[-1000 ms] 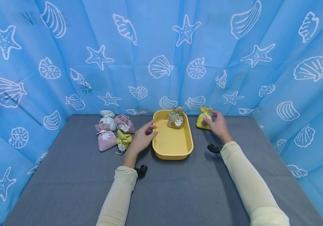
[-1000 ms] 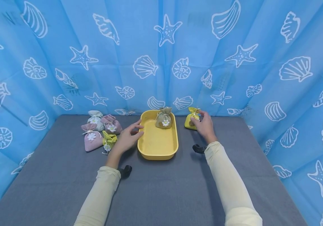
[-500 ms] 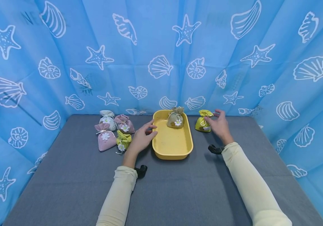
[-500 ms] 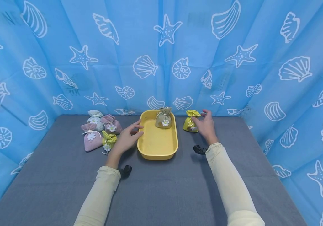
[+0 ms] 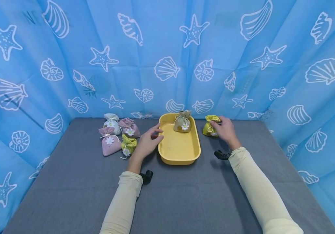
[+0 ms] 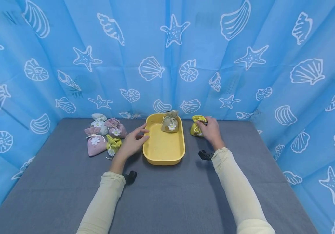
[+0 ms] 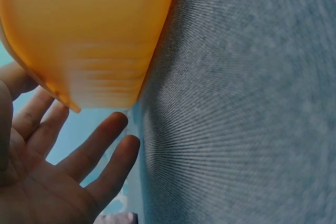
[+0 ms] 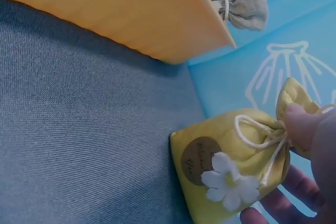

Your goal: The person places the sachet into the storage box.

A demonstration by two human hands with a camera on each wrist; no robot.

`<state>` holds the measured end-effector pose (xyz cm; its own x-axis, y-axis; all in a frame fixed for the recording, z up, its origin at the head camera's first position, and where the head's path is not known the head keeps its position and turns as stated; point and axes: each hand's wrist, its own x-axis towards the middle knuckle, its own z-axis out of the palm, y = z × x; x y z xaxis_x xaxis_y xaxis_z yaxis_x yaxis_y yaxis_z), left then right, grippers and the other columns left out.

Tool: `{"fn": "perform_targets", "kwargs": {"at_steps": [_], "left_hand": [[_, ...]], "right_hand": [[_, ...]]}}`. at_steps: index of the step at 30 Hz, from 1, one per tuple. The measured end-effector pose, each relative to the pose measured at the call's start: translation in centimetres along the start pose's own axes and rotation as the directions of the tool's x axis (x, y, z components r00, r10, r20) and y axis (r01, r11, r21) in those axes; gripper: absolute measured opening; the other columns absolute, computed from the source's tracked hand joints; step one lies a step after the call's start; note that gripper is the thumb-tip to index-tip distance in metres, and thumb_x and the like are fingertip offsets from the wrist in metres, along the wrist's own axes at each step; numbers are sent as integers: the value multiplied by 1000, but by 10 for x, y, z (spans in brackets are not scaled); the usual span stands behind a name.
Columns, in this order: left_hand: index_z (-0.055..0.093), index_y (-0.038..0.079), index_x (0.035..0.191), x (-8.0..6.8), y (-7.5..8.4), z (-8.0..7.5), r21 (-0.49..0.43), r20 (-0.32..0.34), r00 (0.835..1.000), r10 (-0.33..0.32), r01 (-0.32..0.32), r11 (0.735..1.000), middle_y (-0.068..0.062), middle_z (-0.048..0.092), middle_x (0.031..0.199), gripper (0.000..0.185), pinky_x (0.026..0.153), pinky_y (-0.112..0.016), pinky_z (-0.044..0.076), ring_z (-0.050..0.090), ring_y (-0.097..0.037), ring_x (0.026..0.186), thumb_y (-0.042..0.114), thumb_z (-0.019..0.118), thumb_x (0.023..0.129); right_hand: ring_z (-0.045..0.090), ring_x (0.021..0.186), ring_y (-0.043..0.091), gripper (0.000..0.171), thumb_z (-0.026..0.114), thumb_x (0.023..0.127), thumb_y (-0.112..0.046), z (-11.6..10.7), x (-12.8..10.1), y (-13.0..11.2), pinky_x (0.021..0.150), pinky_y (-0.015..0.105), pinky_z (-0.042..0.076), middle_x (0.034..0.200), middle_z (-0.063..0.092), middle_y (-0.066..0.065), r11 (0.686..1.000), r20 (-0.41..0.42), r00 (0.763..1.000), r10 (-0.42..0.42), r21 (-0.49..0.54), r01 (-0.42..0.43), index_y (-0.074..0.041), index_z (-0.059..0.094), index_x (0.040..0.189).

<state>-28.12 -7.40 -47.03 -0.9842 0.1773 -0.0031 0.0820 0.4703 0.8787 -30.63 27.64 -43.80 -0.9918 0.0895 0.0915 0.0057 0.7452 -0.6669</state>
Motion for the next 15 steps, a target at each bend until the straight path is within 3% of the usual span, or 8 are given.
{"fn": "perform_targets", "kwargs": {"at_steps": [7, 15], "left_hand": [[64, 21, 134, 1, -1, 1, -3, -2, 1000, 1, -1, 1000, 10, 36, 166, 36, 110, -53, 49, 54, -29, 137, 33, 65, 100], [64, 19, 132, 0, 0, 0, -6, 1, 1000, -2, 2, 1000, 12, 36, 166, 35, 111, -52, 48, 54, -29, 138, 33, 65, 100]], "right_hand": [[57, 84, 29, 41, 51, 107, -37, -4, -1, -2, 67, 33, 44, 105, 61, 22, 999, -36, 999, -32, -38, 30, 1, 62, 119], [55, 74, 26, 41, 54, 106, -38, -14, -3, -15, 63, 33, 43, 96, 64, 20, 992, -108, 987, -118, -50, 113, 1, 67, 113]]}}
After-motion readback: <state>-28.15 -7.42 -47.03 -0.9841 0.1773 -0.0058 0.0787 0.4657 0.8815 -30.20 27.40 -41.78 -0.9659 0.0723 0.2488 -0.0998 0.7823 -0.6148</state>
